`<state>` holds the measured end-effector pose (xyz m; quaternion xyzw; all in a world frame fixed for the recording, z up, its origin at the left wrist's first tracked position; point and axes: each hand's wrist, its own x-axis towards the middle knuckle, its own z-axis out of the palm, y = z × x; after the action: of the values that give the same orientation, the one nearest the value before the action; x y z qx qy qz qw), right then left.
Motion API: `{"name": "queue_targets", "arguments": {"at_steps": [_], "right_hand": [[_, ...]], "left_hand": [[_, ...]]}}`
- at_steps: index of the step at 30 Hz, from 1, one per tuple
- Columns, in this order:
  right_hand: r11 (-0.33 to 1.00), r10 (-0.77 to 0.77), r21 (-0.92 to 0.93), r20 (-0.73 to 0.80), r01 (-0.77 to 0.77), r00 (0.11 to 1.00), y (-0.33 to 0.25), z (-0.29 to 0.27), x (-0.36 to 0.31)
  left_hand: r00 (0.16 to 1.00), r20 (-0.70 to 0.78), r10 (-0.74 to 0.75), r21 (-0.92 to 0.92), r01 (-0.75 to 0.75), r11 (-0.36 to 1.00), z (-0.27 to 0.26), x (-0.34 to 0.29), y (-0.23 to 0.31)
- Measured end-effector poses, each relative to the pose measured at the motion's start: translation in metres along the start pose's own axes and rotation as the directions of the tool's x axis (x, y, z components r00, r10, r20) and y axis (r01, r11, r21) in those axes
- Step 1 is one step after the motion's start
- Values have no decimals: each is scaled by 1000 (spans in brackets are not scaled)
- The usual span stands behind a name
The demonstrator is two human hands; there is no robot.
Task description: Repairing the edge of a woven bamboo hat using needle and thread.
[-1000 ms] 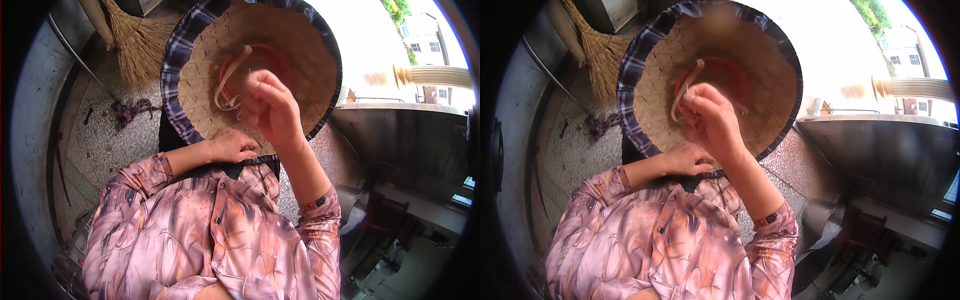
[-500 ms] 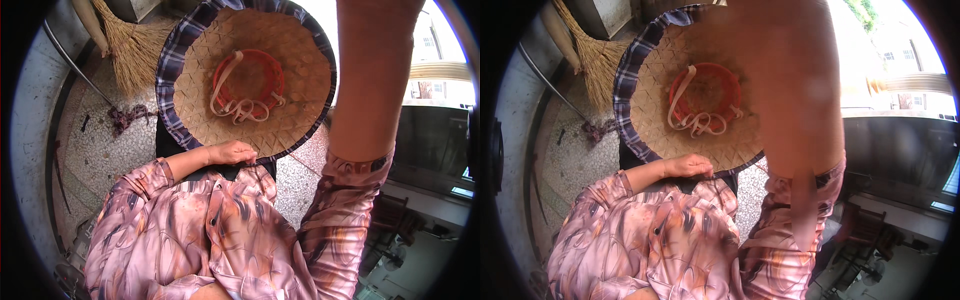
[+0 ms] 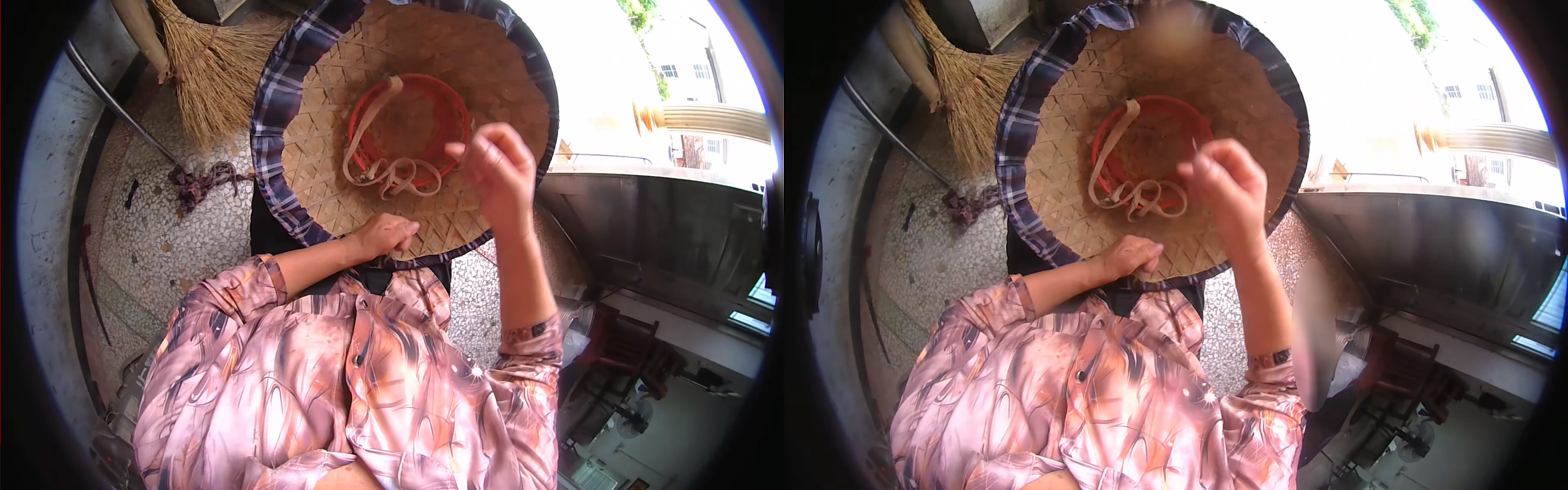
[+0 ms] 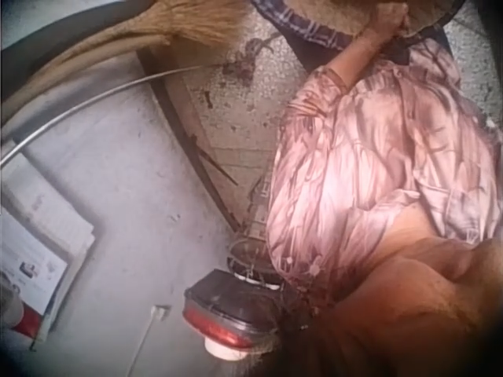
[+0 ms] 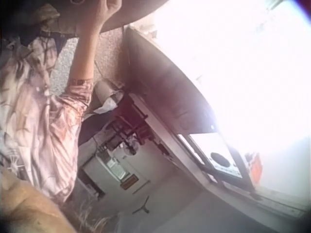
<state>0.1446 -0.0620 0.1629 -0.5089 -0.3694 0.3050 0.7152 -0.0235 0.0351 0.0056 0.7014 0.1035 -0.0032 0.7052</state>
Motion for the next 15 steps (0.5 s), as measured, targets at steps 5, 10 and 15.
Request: {"name": "queue_targets", "arguments": {"at_steps": [5,10,15], "right_hand": [[963,-50,-269,-285,-30,957,87,-42,-63],[906,-169,-424,-321,18,932,125,-69,-71],[964,-120,-265,-355,23,927,127,-85,-64]], "left_hand": [[990,137,40,-240,-6,971,6,5,4],[943,290,-166,-599,314,736,8,34,14],[946,227,-230,-680,323,658,16,51,6]]}}
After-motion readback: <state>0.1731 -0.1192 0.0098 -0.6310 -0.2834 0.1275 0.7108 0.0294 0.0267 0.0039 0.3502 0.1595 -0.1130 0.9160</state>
